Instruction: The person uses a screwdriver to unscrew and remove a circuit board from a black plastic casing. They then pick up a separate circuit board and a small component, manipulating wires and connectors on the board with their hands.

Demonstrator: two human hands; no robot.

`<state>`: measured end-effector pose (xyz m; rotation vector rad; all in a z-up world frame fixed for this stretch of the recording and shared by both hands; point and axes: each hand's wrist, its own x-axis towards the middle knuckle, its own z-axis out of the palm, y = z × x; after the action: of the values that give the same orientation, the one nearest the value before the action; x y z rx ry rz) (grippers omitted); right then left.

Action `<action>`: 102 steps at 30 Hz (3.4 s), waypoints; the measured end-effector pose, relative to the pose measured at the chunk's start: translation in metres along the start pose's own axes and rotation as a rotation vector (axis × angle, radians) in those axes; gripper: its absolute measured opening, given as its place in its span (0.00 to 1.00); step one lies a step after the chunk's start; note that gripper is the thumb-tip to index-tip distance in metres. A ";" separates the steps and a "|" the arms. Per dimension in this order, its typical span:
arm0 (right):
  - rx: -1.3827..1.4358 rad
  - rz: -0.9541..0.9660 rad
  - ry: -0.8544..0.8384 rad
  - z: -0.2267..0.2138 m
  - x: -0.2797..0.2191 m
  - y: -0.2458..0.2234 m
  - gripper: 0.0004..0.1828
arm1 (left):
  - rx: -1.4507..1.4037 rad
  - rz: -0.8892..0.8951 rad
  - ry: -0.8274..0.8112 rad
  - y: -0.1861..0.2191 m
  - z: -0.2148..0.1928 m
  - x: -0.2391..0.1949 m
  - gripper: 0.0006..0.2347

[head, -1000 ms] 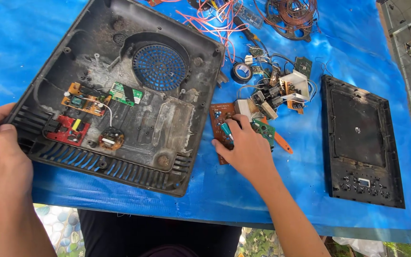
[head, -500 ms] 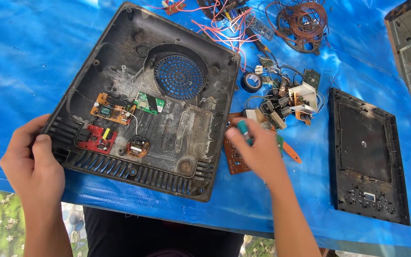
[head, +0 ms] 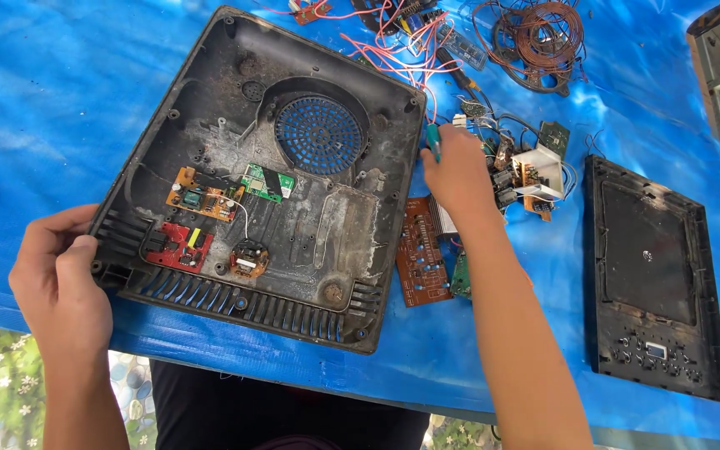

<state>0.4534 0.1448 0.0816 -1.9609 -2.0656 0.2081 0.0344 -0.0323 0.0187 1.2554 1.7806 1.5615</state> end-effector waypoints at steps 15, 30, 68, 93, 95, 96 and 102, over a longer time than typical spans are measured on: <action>0.260 0.006 0.178 -0.038 -0.043 -0.049 0.19 | 0.042 0.011 -0.001 0.001 0.000 0.004 0.14; 0.858 -0.318 0.050 0.013 -0.113 -0.129 0.10 | 0.375 0.523 -0.069 0.063 -0.008 0.014 0.08; 0.708 -0.458 -0.197 0.017 -0.106 -0.201 0.08 | 0.784 0.214 -0.383 0.054 0.022 0.001 0.20; 0.696 -0.472 -0.223 -0.009 -0.112 -0.200 0.11 | 0.937 0.043 -0.400 0.028 0.034 0.007 0.22; 0.722 -0.413 -0.325 -0.011 -0.114 -0.200 0.13 | 0.989 -0.066 -0.475 0.026 0.036 0.008 0.22; 0.731 -0.408 -0.341 -0.012 -0.115 -0.200 0.13 | 1.031 -0.075 -0.469 0.023 0.037 0.008 0.24; 0.744 -0.413 -0.385 -0.011 -0.117 -0.198 0.14 | 1.096 -0.038 -0.438 0.002 0.039 0.007 0.27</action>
<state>0.2727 0.0147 0.1384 -1.0867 -2.1081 1.1394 0.0637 -0.0061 0.0122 1.7829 2.3416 0.1151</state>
